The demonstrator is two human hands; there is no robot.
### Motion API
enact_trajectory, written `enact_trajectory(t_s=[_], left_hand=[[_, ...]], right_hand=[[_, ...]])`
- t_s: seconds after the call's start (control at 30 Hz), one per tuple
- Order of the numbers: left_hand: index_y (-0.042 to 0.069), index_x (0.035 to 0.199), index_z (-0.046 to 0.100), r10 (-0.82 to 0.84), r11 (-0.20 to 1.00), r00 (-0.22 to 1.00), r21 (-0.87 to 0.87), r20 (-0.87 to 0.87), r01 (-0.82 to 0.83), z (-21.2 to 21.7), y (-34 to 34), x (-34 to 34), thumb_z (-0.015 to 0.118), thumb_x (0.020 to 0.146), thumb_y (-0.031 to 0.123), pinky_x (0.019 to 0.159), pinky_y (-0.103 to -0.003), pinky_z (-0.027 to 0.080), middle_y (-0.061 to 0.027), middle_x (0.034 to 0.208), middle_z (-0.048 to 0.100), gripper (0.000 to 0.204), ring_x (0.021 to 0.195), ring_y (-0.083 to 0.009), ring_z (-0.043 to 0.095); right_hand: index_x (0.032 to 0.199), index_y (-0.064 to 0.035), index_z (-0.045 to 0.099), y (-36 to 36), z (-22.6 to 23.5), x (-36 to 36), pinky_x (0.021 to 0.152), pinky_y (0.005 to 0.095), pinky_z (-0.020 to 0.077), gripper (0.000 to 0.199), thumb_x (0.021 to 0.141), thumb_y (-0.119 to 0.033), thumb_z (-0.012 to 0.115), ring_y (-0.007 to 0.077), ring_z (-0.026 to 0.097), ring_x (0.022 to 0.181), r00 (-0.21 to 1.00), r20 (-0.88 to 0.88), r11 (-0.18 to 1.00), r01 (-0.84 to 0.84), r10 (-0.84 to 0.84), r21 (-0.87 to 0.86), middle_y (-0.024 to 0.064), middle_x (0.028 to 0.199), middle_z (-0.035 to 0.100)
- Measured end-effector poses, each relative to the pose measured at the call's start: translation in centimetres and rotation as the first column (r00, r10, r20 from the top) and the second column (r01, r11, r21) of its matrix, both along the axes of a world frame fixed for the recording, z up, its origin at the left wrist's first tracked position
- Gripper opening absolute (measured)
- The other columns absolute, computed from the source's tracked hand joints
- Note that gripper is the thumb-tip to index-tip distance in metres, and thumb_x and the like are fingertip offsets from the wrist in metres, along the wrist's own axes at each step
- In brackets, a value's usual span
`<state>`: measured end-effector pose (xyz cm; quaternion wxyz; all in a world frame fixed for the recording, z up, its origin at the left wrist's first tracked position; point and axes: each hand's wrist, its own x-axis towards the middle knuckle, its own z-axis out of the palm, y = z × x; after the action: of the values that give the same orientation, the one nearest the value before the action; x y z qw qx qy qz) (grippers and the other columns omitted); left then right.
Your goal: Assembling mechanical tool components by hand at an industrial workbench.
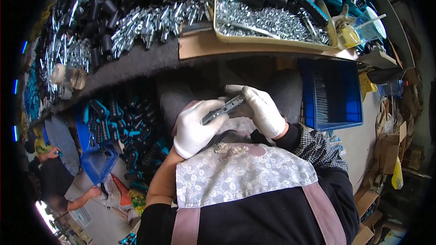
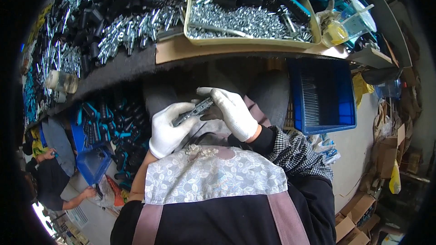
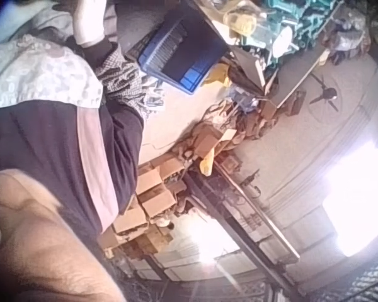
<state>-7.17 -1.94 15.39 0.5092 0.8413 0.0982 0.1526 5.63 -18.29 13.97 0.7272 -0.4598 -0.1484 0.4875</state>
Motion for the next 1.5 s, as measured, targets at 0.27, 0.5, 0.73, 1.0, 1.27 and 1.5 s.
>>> enact_trajectory(t_s=[0.27, 0.5, 0.73, 1.0, 1.27, 1.5], left_hand=[[-0.004, 0.099, 0.07, 0.177, 0.982, 0.984, -0.073, 0.001, -0.177, 0.8, 1.6, -0.1, 0.077, 0.075, -0.001, 0.075, -0.032, 0.054, -0.0162, 0.09, 0.071, 0.025, 0.08, -0.0238, 0.07], [-0.005, 0.101, 0.071, 0.143, 0.979, 0.989, -0.144, -0.028, -0.145, -0.5, 1.9, 0.4, 0.078, 0.077, 0.002, 0.077, -0.03, 0.054, -0.0153, 0.092, 0.072, 0.026, 0.083, -0.0197, 0.069], [-0.003, 0.101, 0.071, 0.134, 0.978, 0.989, -0.151, -0.062, -0.142, -1.2, 3.0, 0.4, 0.078, 0.079, 0.006, 0.072, -0.033, 0.055, -0.0176, 0.091, 0.072, 0.025, 0.078, -0.0243, 0.07], [-0.003, 0.1, 0.071, 0.144, 0.987, 0.984, -0.054, -0.104, -0.15, 0.6, 4.1, 1.5, 0.078, 0.078, 0.005, 0.073, -0.034, 0.056, -0.0187, 0.091, 0.072, 0.025, 0.079, -0.0278, 0.071], [-0.002, 0.099, 0.071, 0.142, 0.989, 0.982, -0.019, -0.123, -0.145, 1.6, 5.0, 2.7, 0.078, 0.075, 0.005, 0.073, -0.034, 0.056, -0.0185, 0.09, 0.071, 0.026, 0.079, -0.0292, 0.072], [-0.003, 0.101, 0.071, 0.186, 0.98, 0.975, -0.041, -0.123, -0.192, 1.0, 6.2, 2.5, 0.078, 0.076, 0.005, 0.072, -0.033, 0.056, -0.0175, 0.091, 0.072, 0.027, 0.079, -0.0254, 0.072]], right_hand=[[0.117, 0.0036, 0.066, 0.2, 8.4, 10.1, 0.084, 0.0282, 0.0517, 0.027, 0.099, -0.011, 0.052, 0.0142, 0.064, 0.092, 0.626, 0.724, 0.943, 0.318, -0.289, 0.101, 0.0082, 0.104, 0.07], [0.101, -0.0045, 0.072, 1.7, 10.7, 30.9, 0.077, 0.0346, 0.0545, 0.016, 0.093, -0.013, 0.062, 0.03, 0.071, 0.088, -0.403, 0.915, 0.731, 0.621, -0.012, 0.283, 0.0149, 0.094, 0.072], [0.089, -0.014, 0.076, 9.3, 9.8, 37.1, 0.073, 0.0446, 0.0547, 0.018, 0.084, -0.013, 0.059, 0.0335, 0.069, 0.084, -0.483, 0.847, 0.78, 0.608, 0.22, 0.144, 0.013, 0.087, 0.071], [0.096, -0.0119, 0.074, 15.0, 10.9, 43.2, 0.079, 0.0441, 0.0553, 0.018, 0.084, -0.024, 0.066, 0.0337, 0.068, 0.091, -0.493, 0.842, 0.576, 0.761, 0.218, 0.297, 0.0151, 0.097, 0.07], [0.096, -0.019, 0.078, 22.0, 12.4, 45.2, 0.085, 0.0418, 0.0561, 0.024, 0.085, -0.033, 0.062, 0.0346, 0.07, 0.096, -0.372, 0.843, 0.746, 0.664, 0.389, -0.052, 0.0153, 0.105, 0.073], [0.096, -0.017, 0.076, 16.4, 14.1, 46.1, 0.088, 0.0454, 0.0547, 0.026, 0.083, -0.036, 0.065, 0.0345, 0.067, 0.099, -0.348, 0.645, 0.656, 0.683, 0.68, -0.322, 0.0093, 0.112, 0.069]])
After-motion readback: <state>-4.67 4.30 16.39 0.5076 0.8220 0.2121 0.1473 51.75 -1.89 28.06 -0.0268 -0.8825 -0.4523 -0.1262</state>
